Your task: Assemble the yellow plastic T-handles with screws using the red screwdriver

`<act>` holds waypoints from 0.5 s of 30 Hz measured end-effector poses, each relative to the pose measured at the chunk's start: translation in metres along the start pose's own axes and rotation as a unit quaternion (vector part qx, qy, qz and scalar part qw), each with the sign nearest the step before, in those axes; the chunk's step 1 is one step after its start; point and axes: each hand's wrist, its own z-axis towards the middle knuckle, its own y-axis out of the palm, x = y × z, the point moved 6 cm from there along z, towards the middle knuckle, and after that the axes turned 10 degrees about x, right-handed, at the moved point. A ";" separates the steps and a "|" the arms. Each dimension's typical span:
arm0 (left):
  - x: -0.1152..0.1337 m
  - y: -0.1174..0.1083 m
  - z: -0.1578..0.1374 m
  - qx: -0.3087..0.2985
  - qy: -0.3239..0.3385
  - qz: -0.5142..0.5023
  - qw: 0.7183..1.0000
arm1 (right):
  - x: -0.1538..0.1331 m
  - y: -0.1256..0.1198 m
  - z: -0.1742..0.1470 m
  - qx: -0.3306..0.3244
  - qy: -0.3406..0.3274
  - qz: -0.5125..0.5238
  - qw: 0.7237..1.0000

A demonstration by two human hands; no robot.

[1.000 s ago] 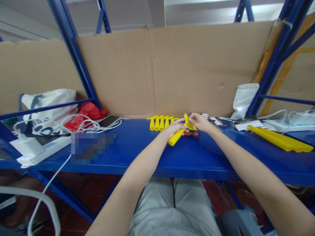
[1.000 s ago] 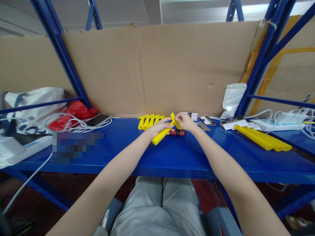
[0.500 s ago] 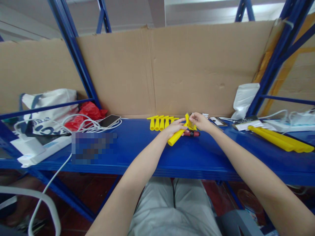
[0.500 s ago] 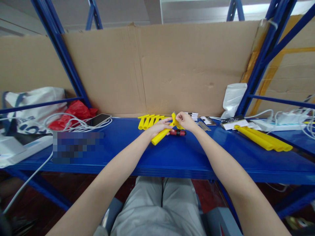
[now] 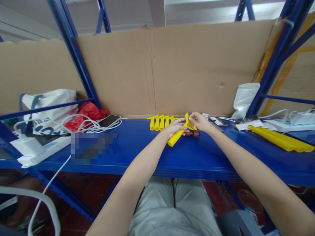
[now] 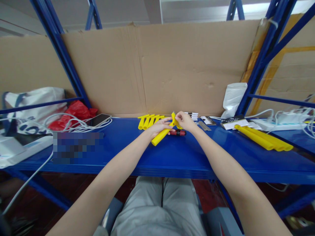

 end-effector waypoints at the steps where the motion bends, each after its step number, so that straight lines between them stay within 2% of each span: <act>1: 0.000 0.000 0.000 0.000 0.001 -0.002 1.000 | 0.001 0.001 0.000 -0.002 0.004 0.007 1.000; 5: 0.002 0.001 -0.002 0.006 0.000 -0.006 1.000 | 0.005 0.005 0.001 0.004 0.016 0.029 0.999; 10: 0.005 0.003 -0.006 0.000 -0.001 -0.026 1.000 | 0.013 0.004 0.002 0.045 0.046 0.046 0.997; 15: 0.008 0.005 -0.011 0.007 -0.020 -0.048 0.999 | 0.023 0.001 0.003 0.075 0.067 -0.009 0.995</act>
